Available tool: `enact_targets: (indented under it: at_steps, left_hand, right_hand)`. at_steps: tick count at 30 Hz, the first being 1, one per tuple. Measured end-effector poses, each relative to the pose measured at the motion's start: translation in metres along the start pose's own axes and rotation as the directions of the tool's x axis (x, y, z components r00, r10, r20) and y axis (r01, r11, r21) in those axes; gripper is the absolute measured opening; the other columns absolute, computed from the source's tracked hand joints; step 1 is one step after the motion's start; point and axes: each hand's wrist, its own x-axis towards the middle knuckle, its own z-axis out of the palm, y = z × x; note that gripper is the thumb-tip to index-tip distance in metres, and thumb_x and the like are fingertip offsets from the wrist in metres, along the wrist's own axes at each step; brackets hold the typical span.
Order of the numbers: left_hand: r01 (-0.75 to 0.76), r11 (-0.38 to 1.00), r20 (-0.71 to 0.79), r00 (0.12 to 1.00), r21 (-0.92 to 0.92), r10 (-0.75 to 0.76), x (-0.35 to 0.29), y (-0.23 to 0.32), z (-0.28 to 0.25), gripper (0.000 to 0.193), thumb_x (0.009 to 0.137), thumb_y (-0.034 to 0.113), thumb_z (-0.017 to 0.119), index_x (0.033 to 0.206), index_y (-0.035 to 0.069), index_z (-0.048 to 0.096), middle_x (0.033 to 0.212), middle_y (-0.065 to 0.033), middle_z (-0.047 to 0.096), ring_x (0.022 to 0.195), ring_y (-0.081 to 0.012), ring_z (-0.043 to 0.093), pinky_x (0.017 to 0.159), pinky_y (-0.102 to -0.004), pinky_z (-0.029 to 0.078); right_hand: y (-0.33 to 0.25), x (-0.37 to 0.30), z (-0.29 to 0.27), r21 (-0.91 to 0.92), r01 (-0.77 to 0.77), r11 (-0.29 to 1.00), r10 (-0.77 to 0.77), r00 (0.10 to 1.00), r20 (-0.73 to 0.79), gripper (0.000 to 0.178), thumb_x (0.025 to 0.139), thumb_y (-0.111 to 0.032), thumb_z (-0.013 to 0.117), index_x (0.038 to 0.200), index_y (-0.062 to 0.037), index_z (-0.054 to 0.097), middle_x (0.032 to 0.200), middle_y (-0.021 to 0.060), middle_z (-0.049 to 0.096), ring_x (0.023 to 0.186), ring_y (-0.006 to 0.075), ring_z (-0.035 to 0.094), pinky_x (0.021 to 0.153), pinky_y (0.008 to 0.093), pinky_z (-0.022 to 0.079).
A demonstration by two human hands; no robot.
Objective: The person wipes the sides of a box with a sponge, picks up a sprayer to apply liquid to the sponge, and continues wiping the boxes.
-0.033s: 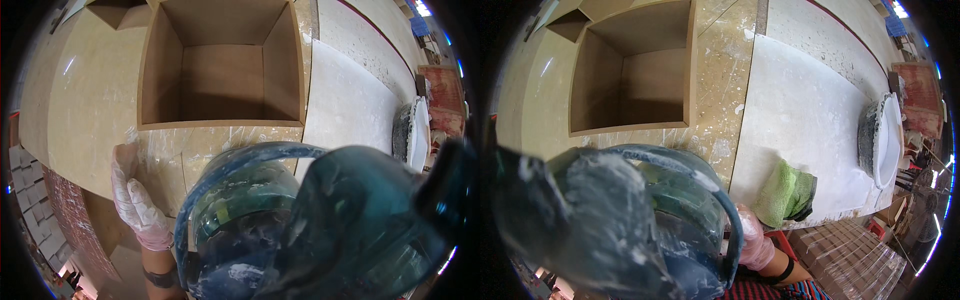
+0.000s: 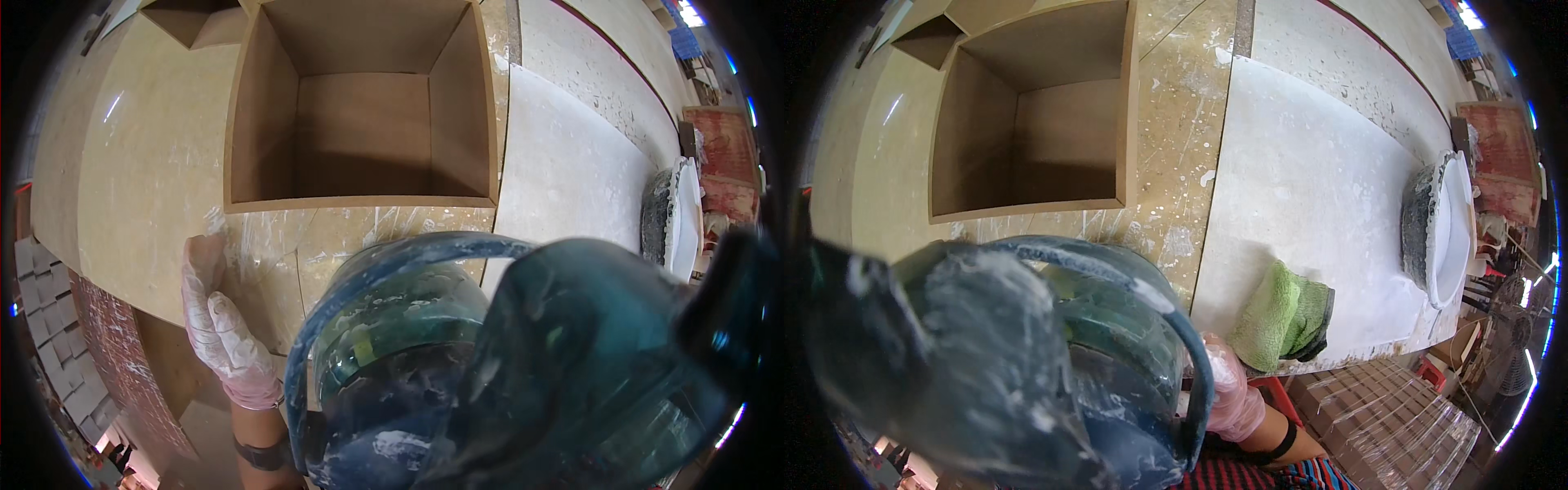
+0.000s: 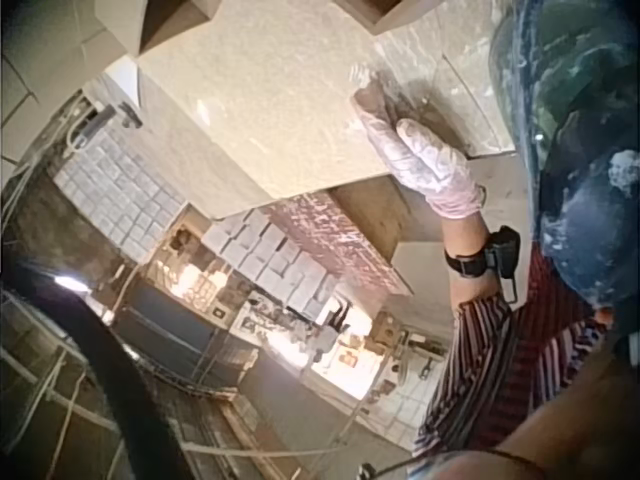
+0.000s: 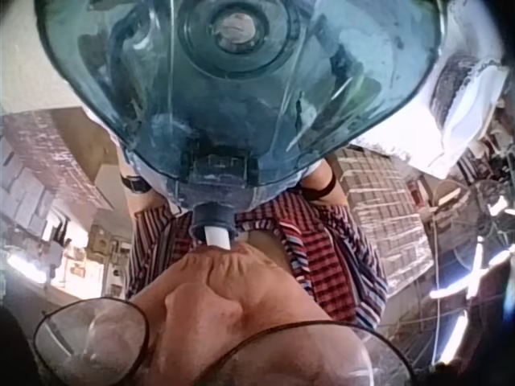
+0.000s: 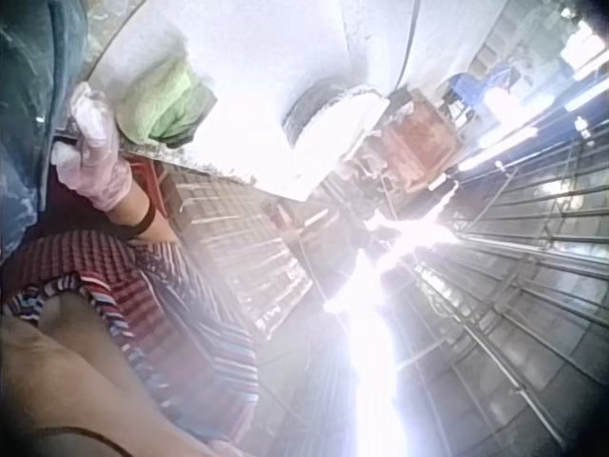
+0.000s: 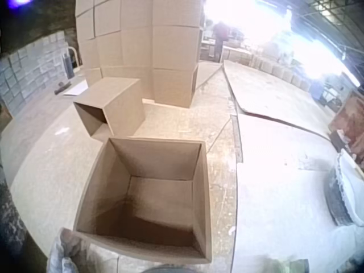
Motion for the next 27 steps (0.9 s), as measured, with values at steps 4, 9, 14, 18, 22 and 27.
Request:
enact_targets:
  at_steps: [4, 9, 14, 18, 22, 27]
  left_hand:
    - [0.043, 0.999, -0.021, 0.999, 0.014, -0.043, -0.0014, 0.0002, 0.0004, 0.051, 0.095, 0.030, 0.035, 0.131, -0.007, 0.034, 0.126, -0.0209, 0.047, 0.118, -0.0289, 0.045, 0.100, -0.0395, 0.034]
    - [0.041, 0.999, -0.018, 0.999, -0.013, -0.042, -0.0007, 0.0004, 0.0011, 0.052, 0.095, 0.030, 0.036, 0.131, -0.007, 0.034, 0.127, -0.0204, 0.046, 0.118, -0.0284, 0.045, 0.100, -0.0391, 0.033]
    - [0.028, 1.000, -0.013, 1.000, -0.010, -0.028, 0.0006, 0.0009, 0.0007, 0.052, 0.095, 0.030, 0.036, 0.131, -0.007, 0.034, 0.127, -0.0202, 0.046, 0.118, -0.0282, 0.045, 0.100, -0.0387, 0.033]
    - [0.029, 1.000, -0.008, 1.000, -0.005, -0.029, 0.0004, 0.0006, 0.0002, 0.052, 0.095, 0.030, 0.036, 0.131, -0.007, 0.035, 0.127, -0.0200, 0.046, 0.118, -0.0280, 0.045, 0.100, -0.0383, 0.033]
    - [0.032, 0.999, -0.013, 0.999, -0.007, -0.032, 0.0000, -0.0004, 0.0004, 0.051, 0.095, 0.030, 0.035, 0.131, -0.007, 0.035, 0.127, -0.0200, 0.046, 0.118, -0.0279, 0.045, 0.100, -0.0382, 0.034]
    - [0.032, 0.999, -0.017, 0.999, -0.013, -0.032, -0.0004, 0.0005, 0.0008, 0.050, 0.096, 0.028, 0.034, 0.131, -0.007, 0.035, 0.127, -0.0199, 0.046, 0.118, -0.0279, 0.045, 0.100, -0.0383, 0.034]
  right_hand:
    - [0.0009, 0.0042, -0.0030, -0.002, 0.000, 1.000, 0.000, 1.000, 0.002, 0.042, 0.078, -0.016, 0.061, 0.114, -0.0018, 0.046, 0.093, 0.0179, 0.053, 0.077, 0.0332, 0.052, 0.069, 0.0418, 0.041]
    - [0.0013, 0.0064, -0.0050, 0.000, 0.002, 1.000, -0.002, 1.000, 0.002, 0.042, 0.078, -0.017, 0.060, 0.115, -0.0018, 0.046, 0.094, 0.0182, 0.052, 0.078, 0.0334, 0.052, 0.070, 0.0420, 0.041]
    - [0.0020, 0.0083, -0.0066, -0.002, 0.003, 1.000, -0.003, 1.000, 0.001, 0.042, 0.078, -0.017, 0.060, 0.115, -0.0017, 0.045, 0.095, 0.0184, 0.052, 0.078, 0.0336, 0.052, 0.070, 0.0422, 0.041]
    - [0.0025, 0.0091, -0.0071, -0.003, 0.004, 1.000, -0.004, 1.000, -0.002, 0.043, 0.079, -0.017, 0.060, 0.116, -0.0017, 0.045, 0.095, 0.0185, 0.052, 0.079, 0.0338, 0.052, 0.071, 0.0424, 0.041]
    - [0.0027, 0.0092, -0.0074, -0.006, 0.006, 1.000, -0.006, 1.000, -0.002, 0.043, 0.079, -0.018, 0.059, 0.116, -0.0016, 0.045, 0.096, 0.0187, 0.052, 0.079, 0.0339, 0.052, 0.071, 0.0425, 0.041]
    - [0.0020, 0.0096, -0.0091, -0.007, 0.006, 1.000, -0.006, 1.000, -0.005, 0.043, 0.079, -0.018, 0.059, 0.116, -0.0016, 0.044, 0.097, 0.0189, 0.052, 0.080, 0.0341, 0.052, 0.071, 0.0428, 0.041]
